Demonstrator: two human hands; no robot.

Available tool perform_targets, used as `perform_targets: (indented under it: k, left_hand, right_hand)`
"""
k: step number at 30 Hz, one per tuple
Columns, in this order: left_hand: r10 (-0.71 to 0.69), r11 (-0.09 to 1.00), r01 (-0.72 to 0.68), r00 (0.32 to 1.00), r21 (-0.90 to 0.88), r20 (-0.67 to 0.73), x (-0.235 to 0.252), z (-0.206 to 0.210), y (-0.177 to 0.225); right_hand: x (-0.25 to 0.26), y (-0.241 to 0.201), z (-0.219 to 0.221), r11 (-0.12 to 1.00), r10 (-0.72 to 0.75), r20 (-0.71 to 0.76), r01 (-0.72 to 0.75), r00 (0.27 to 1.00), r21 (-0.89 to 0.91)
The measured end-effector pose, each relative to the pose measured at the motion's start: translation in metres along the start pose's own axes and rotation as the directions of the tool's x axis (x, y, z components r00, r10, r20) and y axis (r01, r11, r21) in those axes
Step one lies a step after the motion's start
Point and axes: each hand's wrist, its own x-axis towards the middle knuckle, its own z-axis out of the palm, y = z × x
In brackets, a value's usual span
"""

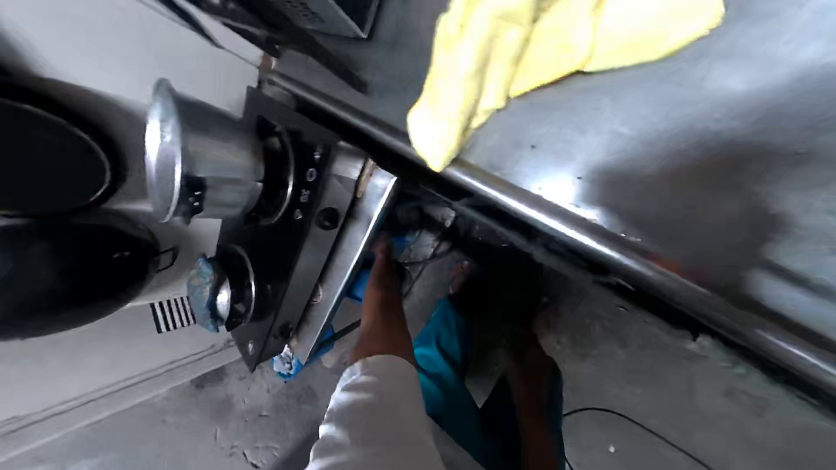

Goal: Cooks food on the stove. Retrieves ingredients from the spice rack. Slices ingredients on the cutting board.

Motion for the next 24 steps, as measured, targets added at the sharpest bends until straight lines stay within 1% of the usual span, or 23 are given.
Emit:
perform_targets:
  k: [1,2,3,4,5,6,7,8,10,11,12,13,14,16,18,19,20,21,24]
  left_hand:
    - [0.217,0.971,-0.24,0.882,-0.003,-0.419,0.059,0.051,-0.045]
    - [0.303,0.927,-0.375,0.739,0.007,-0.602,0.1,0.082,-0.075]
    - [0.34,0.88,-0.474,0.684,-0.039,-0.645,0.114,0.097,-0.093]
    - [0.397,0.813,-0.571,0.69,-0.118,-0.605,0.108,0.103,-0.11]
    - [0.457,0.74,-0.644,0.693,-0.193,-0.558,0.092,0.109,-0.13]
    - [0.5,0.686,-0.683,0.693,-0.251,-0.52,0.07,0.113,-0.151]
    - [0.54,0.655,-0.7,0.698,-0.286,-0.471,0.046,0.11,-0.176]
    - [0.569,0.645,-0.701,0.707,-0.305,-0.421,0.02,0.105,-0.202]
    - [0.591,0.68,-0.655,0.756,-0.329,-0.282,-0.028,0.091,-0.252]
    - [0.592,0.699,-0.624,0.779,-0.349,-0.206,-0.049,0.079,-0.27]
    - [0.601,0.703,-0.604,0.787,-0.374,-0.141,-0.068,0.066,-0.286]
    - [0.617,0.682,-0.603,0.778,-0.414,-0.117,-0.084,0.051,-0.299]
    - [0.635,0.638,-0.618,0.76,-0.459,-0.14,-0.095,0.036,-0.309]
    - [0.628,0.525,-0.64,0.736,-0.561,-0.252,-0.113,0.005,-0.321]
    - [0.589,0.439,-0.637,0.736,-0.633,-0.333,-0.12,-0.028,-0.324]
    - [0.571,0.407,-0.631,0.74,-0.66,-0.355,-0.121,-0.04,-0.323]
    - [0.554,0.394,-0.62,0.749,-0.678,-0.363,-0.119,-0.052,-0.323]
    - [0.546,0.385,-0.618,0.751,-0.685,-0.371,-0.115,-0.06,-0.322]
    - [0.551,0.362,-0.634,0.737,-0.683,-0.392,-0.101,-0.071,-0.318]
  right_hand:
    - [-0.001,-0.025,-0.005,1.0,-0.012,0.029,0.012,0.999,0.004]
    - [-0.004,-0.054,-0.008,0.999,-0.025,0.089,0.022,0.996,0.035]
    - [-0.006,-0.086,-0.01,0.997,-0.048,0.148,0.039,0.988,0.064]
    - [-0.009,-0.12,-0.009,0.993,-0.092,0.209,0.074,0.974,0.089]
    - [-0.012,-0.154,-0.005,0.983,-0.161,0.244,0.135,0.956,0.123]
    - [-0.013,-0.186,0.003,0.964,-0.237,0.278,0.191,0.931,0.182]
    - [-0.014,-0.22,0.015,0.95,-0.263,0.327,0.184,0.908,0.251]
    - [-0.014,-0.252,0.028,0.944,-0.255,0.39,0.14,0.885,0.3]
    - [-0.01,-0.304,0.056,0.941,-0.196,0.518,0.013,0.833,0.337]
    - [-0.005,-0.324,0.07,0.939,-0.14,0.57,-0.073,0.809,0.335]
    - [0.002,-0.339,0.084,0.926,-0.085,0.614,-0.165,0.785,0.339]
    - [0.01,-0.348,0.096,0.901,-0.043,0.647,-0.251,0.762,0.355]
    - [0.018,-0.356,0.108,0.867,-0.019,0.671,-0.322,0.742,0.381]
    - [0.025,-0.366,0.126,0.78,0.008,0.694,-0.439,0.72,0.447]
    - [0.027,-0.374,0.137,0.701,0.027,0.685,-0.502,0.728,0.507]
    - [0.028,-0.375,0.14,0.685,0.031,0.68,-0.511,0.733,0.519]
    - [0.028,-0.377,0.143,0.692,0.036,0.67,-0.502,0.742,0.519]
    - [0.027,-0.379,0.144,0.724,0.04,0.646,-0.468,0.762,0.507]
    - [0.029,-0.381,0.143,0.873,-0.031,0.563,-0.252,0.826,0.418]
